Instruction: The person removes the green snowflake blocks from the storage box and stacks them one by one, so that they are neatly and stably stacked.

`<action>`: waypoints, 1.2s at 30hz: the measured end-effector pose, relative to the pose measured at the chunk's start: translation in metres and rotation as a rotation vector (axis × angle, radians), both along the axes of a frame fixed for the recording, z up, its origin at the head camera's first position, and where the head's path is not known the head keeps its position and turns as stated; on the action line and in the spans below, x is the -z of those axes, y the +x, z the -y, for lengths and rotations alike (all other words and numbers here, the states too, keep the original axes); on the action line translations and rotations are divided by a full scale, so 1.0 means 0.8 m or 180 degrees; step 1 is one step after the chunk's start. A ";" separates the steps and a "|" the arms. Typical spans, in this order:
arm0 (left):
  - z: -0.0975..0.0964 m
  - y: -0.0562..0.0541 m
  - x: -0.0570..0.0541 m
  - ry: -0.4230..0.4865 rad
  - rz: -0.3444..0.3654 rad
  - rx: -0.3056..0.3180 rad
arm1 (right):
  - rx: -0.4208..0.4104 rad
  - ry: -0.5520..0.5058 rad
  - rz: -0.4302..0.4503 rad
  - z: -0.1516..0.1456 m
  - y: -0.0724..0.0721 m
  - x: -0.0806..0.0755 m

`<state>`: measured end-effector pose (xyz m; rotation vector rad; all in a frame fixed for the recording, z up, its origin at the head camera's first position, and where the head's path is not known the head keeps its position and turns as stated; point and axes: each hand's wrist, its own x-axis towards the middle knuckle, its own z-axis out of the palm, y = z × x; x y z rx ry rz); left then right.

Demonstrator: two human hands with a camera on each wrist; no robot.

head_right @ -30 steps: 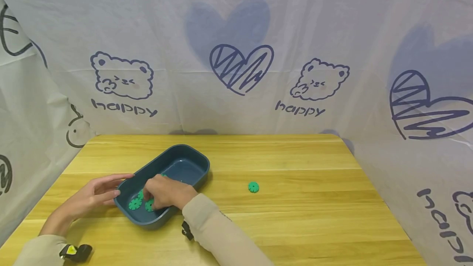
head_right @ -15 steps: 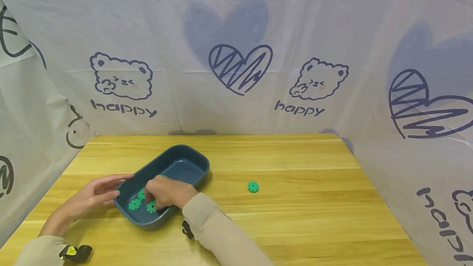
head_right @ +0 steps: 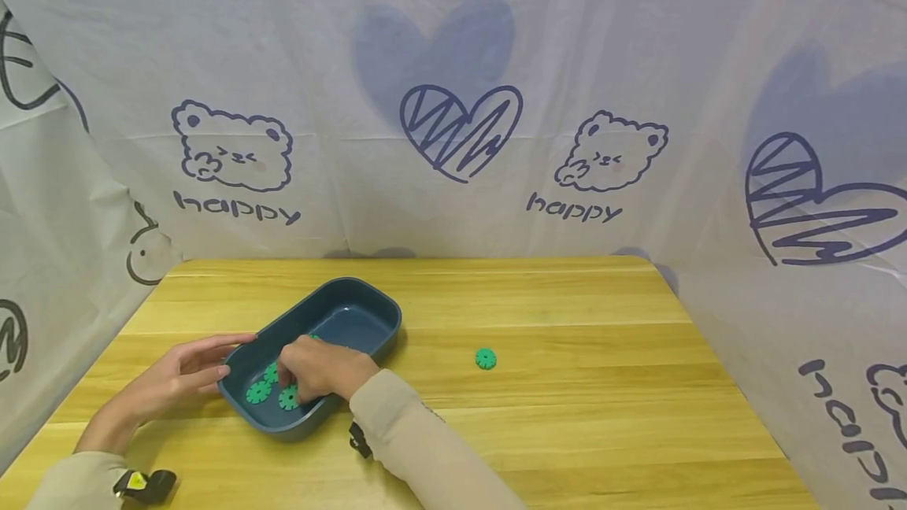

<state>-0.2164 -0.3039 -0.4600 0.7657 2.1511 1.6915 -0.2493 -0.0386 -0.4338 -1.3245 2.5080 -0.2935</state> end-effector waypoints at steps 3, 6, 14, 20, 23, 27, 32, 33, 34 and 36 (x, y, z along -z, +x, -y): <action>0.000 0.000 0.000 0.0005 -0.0015 0.0004 | -0.0013 -0.0040 -0.0024 0.000 0.000 0.001; -0.001 0.000 -0.001 0.0018 -0.0015 0.0008 | -0.0011 -0.0059 -0.0033 -0.001 0.000 0.001; -0.001 0.001 -0.001 -0.0013 -0.0031 -0.0023 | 0.0026 -0.0100 0.0031 -0.001 0.002 0.002; -0.002 0.002 -0.002 -0.0025 -0.0010 -0.0033 | 0.0043 -0.0130 0.0102 -0.001 0.001 0.003; -0.002 0.002 -0.002 -0.0041 -0.0009 -0.0048 | 0.0066 -0.0143 0.0130 -0.002 0.001 0.002; -0.002 0.002 -0.002 -0.0061 -0.0011 -0.0063 | 0.0082 -0.0122 0.0120 -0.002 0.002 0.002; -0.001 0.002 -0.002 -0.0054 -0.0003 -0.0053 | 0.0071 -0.0123 0.0072 -0.002 0.002 0.002; -0.001 0.002 -0.002 -0.0053 -0.0007 -0.0049 | 0.0073 -0.0125 0.0063 -0.003 0.002 0.003; -0.001 0.002 -0.002 -0.0050 -0.0011 -0.0047 | 0.0074 -0.0131 0.0057 -0.003 0.002 0.003; -0.001 0.002 -0.001 -0.0048 -0.0014 -0.0044 | 0.0076 -0.0140 0.0048 -0.003 0.002 0.003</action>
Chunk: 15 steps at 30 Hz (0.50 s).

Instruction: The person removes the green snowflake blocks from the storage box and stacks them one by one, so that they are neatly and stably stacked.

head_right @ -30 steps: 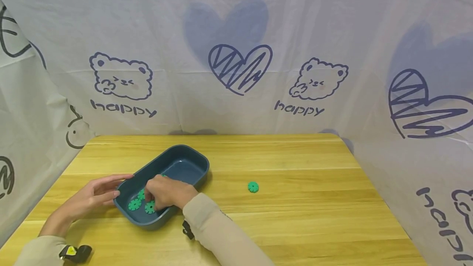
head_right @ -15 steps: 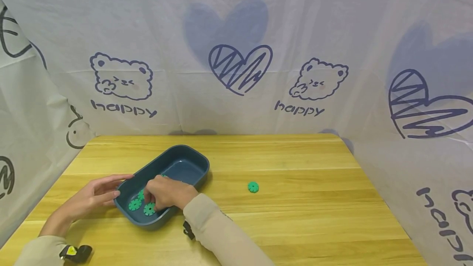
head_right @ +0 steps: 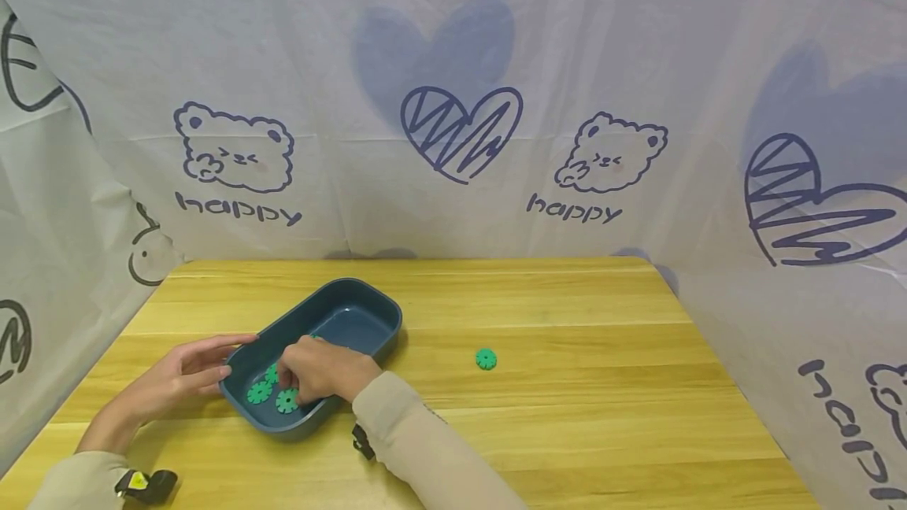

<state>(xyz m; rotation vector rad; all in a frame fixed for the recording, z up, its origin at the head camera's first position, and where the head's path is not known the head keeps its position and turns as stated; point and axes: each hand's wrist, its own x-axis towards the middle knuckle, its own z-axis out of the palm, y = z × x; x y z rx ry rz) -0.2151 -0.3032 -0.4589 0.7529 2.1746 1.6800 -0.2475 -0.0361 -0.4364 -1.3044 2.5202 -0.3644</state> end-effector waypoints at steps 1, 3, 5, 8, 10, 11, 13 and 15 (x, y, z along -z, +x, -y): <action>0.000 0.000 0.000 0.0004 0.0004 0.0003 | 0.0003 -0.0008 -0.0006 0.000 0.000 0.000; 0.000 0.000 0.000 0.0003 0.0004 0.0002 | 0.0011 -0.0009 -0.0027 0.000 0.000 0.001; 0.000 0.000 0.000 0.0006 0.0021 0.0000 | 0.0022 0.0000 -0.0049 -0.001 0.000 0.002; -0.001 0.000 0.000 0.0002 0.0036 0.0000 | 0.0048 0.0012 -0.0078 0.000 0.000 0.002; -0.001 0.000 -0.001 -0.0003 0.0049 0.0004 | 0.0064 0.0023 -0.0087 -0.001 0.001 0.002; -0.001 0.000 -0.001 -0.0006 0.0056 0.0003 | 0.0068 0.0025 -0.0088 -0.001 0.001 0.002; -0.001 0.000 -0.001 -0.0009 0.0060 0.0005 | 0.0079 0.0023 -0.0080 -0.001 0.001 0.001; -0.001 0.000 -0.002 -0.0016 0.0049 0.0003 | 0.0063 0.0033 -0.0081 -0.001 0.001 0.000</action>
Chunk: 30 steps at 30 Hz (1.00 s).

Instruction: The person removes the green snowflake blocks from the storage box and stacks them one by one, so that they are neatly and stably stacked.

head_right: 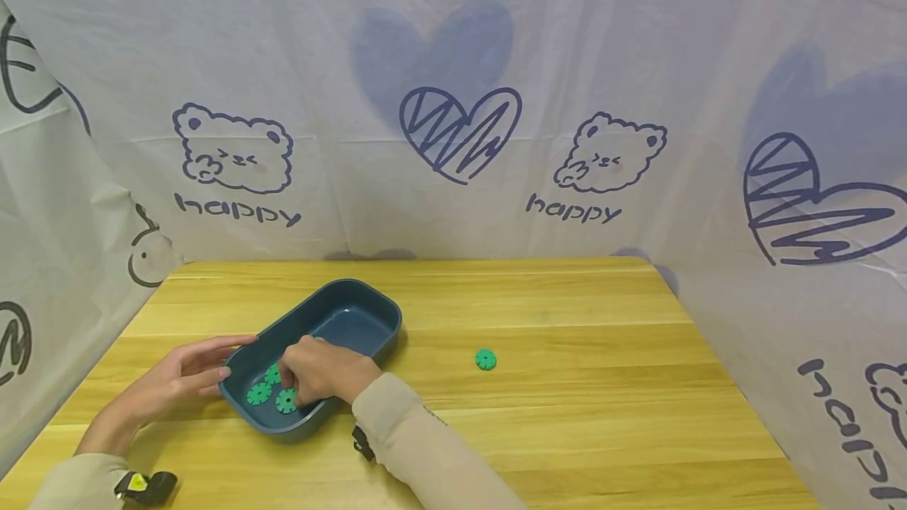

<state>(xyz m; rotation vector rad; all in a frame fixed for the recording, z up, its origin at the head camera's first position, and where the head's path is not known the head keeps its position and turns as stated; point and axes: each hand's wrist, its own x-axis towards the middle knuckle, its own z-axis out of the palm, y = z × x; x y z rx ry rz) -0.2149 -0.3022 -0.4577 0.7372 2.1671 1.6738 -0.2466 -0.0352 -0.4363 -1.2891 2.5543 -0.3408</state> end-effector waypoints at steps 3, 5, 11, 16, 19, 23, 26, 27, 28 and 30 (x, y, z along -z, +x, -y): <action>0.000 0.000 0.000 -0.0001 -0.0022 0.0000 | -0.0077 -0.0014 0.0023 -0.001 -0.001 -0.001; 0.000 0.000 0.000 0.0001 -0.0028 0.0005 | -0.0144 -0.0034 0.0055 -0.001 -0.001 -0.001; 0.000 0.000 0.000 0.0024 -0.0007 0.0028 | -0.0211 -0.0076 0.0081 -0.003 -0.002 0.000; 0.001 -0.001 0.000 0.0033 0.0014 0.0040 | -0.0169 -0.0052 0.0031 -0.002 -0.001 0.000; 0.001 -0.001 0.000 0.0041 0.0014 0.0043 | -0.0181 -0.0050 0.0007 -0.002 -0.001 0.000; 0.001 -0.001 0.001 0.0046 0.0019 0.0038 | -0.0217 -0.0060 -0.0032 -0.002 -0.002 0.001; 0.001 0.000 0.001 0.0050 0.0020 0.0035 | -0.0214 -0.0055 -0.0054 -0.001 -0.001 0.001; 0.001 0.000 0.001 0.0049 0.0016 0.0036 | -0.0205 -0.0047 -0.0062 -0.001 -0.001 0.001; 0.001 0.000 0.001 0.0050 0.0014 0.0036 | -0.0192 -0.0038 -0.0067 -0.001 0.000 0.001; 0.000 0.000 0.001 0.0050 0.0011 0.0035 | -0.0150 -0.0019 -0.0067 -0.001 0.000 0.001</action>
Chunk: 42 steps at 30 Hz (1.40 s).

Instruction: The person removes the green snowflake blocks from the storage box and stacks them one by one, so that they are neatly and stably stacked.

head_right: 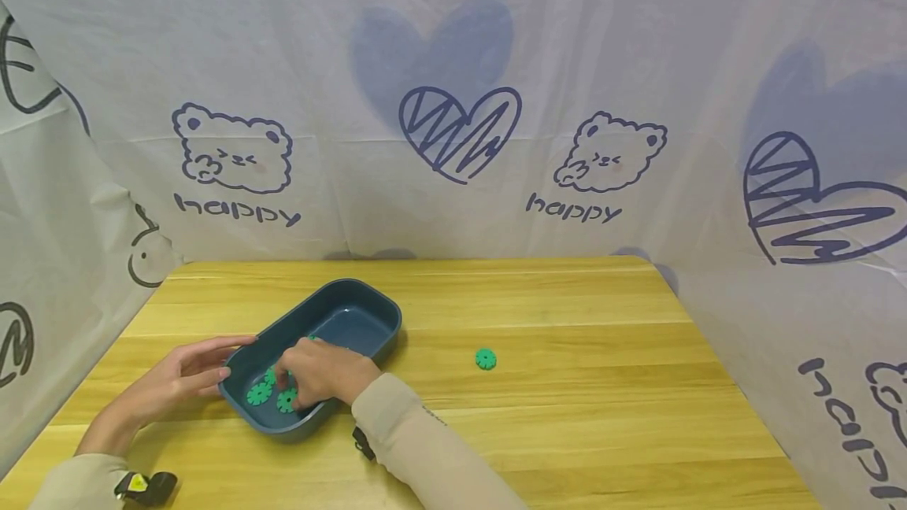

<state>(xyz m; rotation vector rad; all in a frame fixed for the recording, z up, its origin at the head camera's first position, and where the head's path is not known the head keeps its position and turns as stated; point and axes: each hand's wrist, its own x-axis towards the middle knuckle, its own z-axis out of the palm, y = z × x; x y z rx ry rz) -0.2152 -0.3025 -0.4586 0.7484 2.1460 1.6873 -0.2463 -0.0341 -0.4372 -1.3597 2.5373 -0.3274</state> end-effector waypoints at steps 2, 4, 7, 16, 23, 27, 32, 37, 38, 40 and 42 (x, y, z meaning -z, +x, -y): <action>0.000 0.000 0.000 -0.0007 0.0005 -0.0007 | 0.0042 0.0015 -0.0009 -0.001 0.000 0.000; -0.001 0.001 0.000 -0.0016 0.0012 -0.0018 | 0.0072 0.0012 -0.0017 -0.002 0.000 0.000; -0.002 0.002 0.000 -0.0026 0.0007 -0.0031 | 0.0085 -0.0027 -0.0031 -0.004 -0.001 0.000; -0.002 0.002 0.001 -0.0036 0.0053 -0.0041 | 0.0061 -0.0328 -0.0108 -0.019 -0.007 -0.002; -0.003 0.002 0.000 -0.0097 0.0105 -0.0112 | -0.0060 -0.0807 -0.0147 -0.043 -0.011 -0.011; -0.003 0.002 0.000 -0.0073 0.0085 -0.0088 | -0.0113 -0.1091 -0.0133 -0.062 -0.009 -0.017; -0.003 0.002 0.000 -0.0077 0.0059 -0.0091 | -0.0102 -0.1341 -0.0156 -0.087 -0.007 -0.025; -0.004 0.002 0.000 -0.0114 0.0049 -0.0137 | -0.0060 -0.1488 -0.0342 -0.113 -0.004 -0.032; -0.004 0.002 0.000 -0.0121 0.0046 -0.0145 | -0.0049 -0.1514 -0.0388 -0.118 -0.004 -0.033; -0.004 0.002 0.000 -0.0126 0.0044 -0.0152 | -0.0023 -0.1566 -0.0468 -0.128 -0.002 -0.035; -0.004 0.001 0.000 -0.0128 0.0030 -0.0153 | 0.0012 -0.1606 -0.0543 -0.137 -0.001 -0.037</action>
